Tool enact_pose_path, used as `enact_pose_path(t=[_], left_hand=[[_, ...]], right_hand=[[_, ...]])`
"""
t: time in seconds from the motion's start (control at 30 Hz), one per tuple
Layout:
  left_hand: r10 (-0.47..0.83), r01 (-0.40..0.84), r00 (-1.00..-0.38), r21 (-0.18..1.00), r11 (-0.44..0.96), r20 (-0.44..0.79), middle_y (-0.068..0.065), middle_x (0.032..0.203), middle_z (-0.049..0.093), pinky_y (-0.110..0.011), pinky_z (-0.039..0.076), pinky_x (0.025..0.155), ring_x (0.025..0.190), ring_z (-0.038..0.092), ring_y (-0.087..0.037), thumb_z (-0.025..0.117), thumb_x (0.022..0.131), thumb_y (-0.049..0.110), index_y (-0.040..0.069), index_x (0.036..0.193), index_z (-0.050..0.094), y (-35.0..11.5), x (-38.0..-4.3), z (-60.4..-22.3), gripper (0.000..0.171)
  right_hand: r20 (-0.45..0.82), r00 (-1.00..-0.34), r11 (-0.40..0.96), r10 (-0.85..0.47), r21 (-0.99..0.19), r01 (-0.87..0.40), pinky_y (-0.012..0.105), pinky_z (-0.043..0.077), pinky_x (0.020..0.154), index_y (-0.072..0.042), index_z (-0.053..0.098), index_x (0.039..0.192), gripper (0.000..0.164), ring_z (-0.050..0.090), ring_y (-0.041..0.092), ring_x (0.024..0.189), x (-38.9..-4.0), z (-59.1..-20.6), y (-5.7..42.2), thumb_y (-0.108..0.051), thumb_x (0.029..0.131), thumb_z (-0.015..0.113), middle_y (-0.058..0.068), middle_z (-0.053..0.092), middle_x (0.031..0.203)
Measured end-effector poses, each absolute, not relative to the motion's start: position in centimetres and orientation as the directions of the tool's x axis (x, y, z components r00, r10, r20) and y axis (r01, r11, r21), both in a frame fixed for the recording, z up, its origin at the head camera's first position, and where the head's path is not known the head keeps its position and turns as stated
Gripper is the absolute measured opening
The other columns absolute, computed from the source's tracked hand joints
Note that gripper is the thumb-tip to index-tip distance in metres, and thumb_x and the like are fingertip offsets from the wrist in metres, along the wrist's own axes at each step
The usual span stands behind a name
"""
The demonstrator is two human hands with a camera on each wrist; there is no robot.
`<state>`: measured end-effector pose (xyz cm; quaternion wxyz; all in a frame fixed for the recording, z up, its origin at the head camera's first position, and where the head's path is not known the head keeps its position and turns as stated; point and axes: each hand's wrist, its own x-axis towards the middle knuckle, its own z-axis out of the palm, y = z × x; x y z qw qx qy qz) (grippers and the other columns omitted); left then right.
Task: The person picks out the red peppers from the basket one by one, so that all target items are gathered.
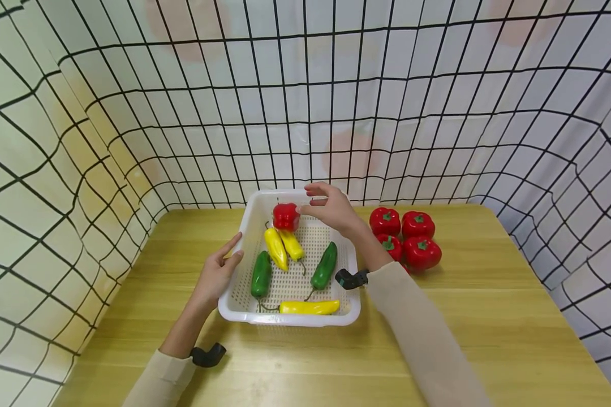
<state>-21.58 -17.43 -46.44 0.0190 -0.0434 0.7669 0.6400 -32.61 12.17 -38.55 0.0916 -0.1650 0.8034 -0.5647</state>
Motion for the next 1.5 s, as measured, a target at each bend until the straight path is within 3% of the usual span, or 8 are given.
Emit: enact_pose_path(t=[0.3,0.53,0.7,0.87,1.07,1.33,1.5], left_hand=[[-0.054,-0.087,-0.995,0.981,0.175,-0.078,-0.030,0.075,0.065,-0.050,0.065,0.066,0.073,0.074,-0.038,0.059,0.105,0.030,0.042,0.151,0.050,-17.6,-21.6,-46.4,0.048],[-0.039,-0.103,-0.994,0.982,0.158,-0.098,-0.038,0.088,0.068,-0.052,0.065,0.069,0.082,0.074,-0.043,0.057,0.107,0.029,0.035,0.155,0.046,-17.7,-21.8,-46.6,0.050],[-0.026,-0.112,-0.994,0.982,0.152,-0.110,-0.042,0.093,0.066,-0.056,0.064,0.073,0.088,0.072,-0.051,0.055,0.108,0.027,0.032,0.158,0.043,-17.6,-21.9,-46.6,0.051],[-0.034,-0.103,-0.994,0.982,0.158,-0.099,-0.038,0.089,0.067,-0.052,0.065,0.070,0.083,0.074,-0.045,0.056,0.107,0.029,0.036,0.155,0.047,-17.5,-21.8,-46.6,0.049],[-0.030,-0.083,-0.996,0.987,0.140,-0.079,-0.037,0.092,0.069,-0.051,0.065,0.068,0.083,0.075,-0.043,0.057,0.106,0.030,0.040,0.153,0.048,-17.6,-21.7,-46.7,0.049],[-0.029,-0.107,-0.994,0.984,0.142,-0.104,-0.035,0.095,0.071,-0.051,0.065,0.067,0.084,0.076,-0.040,0.056,0.107,0.031,0.047,0.151,0.048,-17.7,-21.7,-46.5,0.047],[-0.032,-0.090,-0.996,0.985,0.149,-0.087,-0.035,0.096,0.071,-0.051,0.065,0.068,0.085,0.076,-0.041,0.056,0.107,0.030,0.041,0.153,0.047,-17.6,-21.7,-46.6,0.048]], right_hand=[[-0.048,-0.937,0.407,-0.347,-0.907,-0.105,0.051,0.054,0.107,-0.011,0.049,0.148,0.064,0.052,0.038,0.136,-34.4,-40.0,9.6,-0.031,0.093,0.075,0.018,0.048,0.154],[-0.106,-0.941,0.458,-0.321,-0.887,-0.056,0.047,0.058,0.103,-0.010,0.048,0.151,0.070,0.056,0.035,0.130,-35.4,-41.4,8.1,-0.040,0.093,0.075,0.015,0.050,0.152],[-0.146,-0.938,0.503,-0.313,-0.864,-0.033,0.047,0.057,0.104,-0.013,0.043,0.156,0.079,0.054,0.035,0.134,-35.8,-42.8,7.6,-0.044,0.092,0.075,0.015,0.047,0.157],[-0.139,-0.939,0.527,-0.313,-0.848,-0.050,0.050,0.055,0.107,-0.013,0.043,0.157,0.080,0.050,0.036,0.138,-36.1,-43.4,7.4,-0.048,0.092,0.075,0.015,0.044,0.159],[-0.144,-0.931,0.524,-0.335,-0.850,-0.057,0.046,0.059,0.099,-0.011,0.050,0.148,0.071,0.061,0.035,0.121,-35.9,-43.3,7.1,-0.048,0.092,0.074,0.018,0.049,0.153],[-0.139,-0.942,0.555,-0.304,-0.830,-0.057,0.047,0.059,0.100,-0.012,0.047,0.127,0.061,0.056,0.037,0.125,-35.6,-43.4,7.0,-0.044,0.087,0.081,0.020,0.053,0.144],[-0.155,-0.940,0.575,-0.305,-0.817,-0.052,0.049,0.059,0.100,-0.010,0.045,0.134,0.070,0.053,0.038,0.129,-35.6,-43.6,7.0,-0.032,0.082,0.086,0.020,0.050,0.147]])
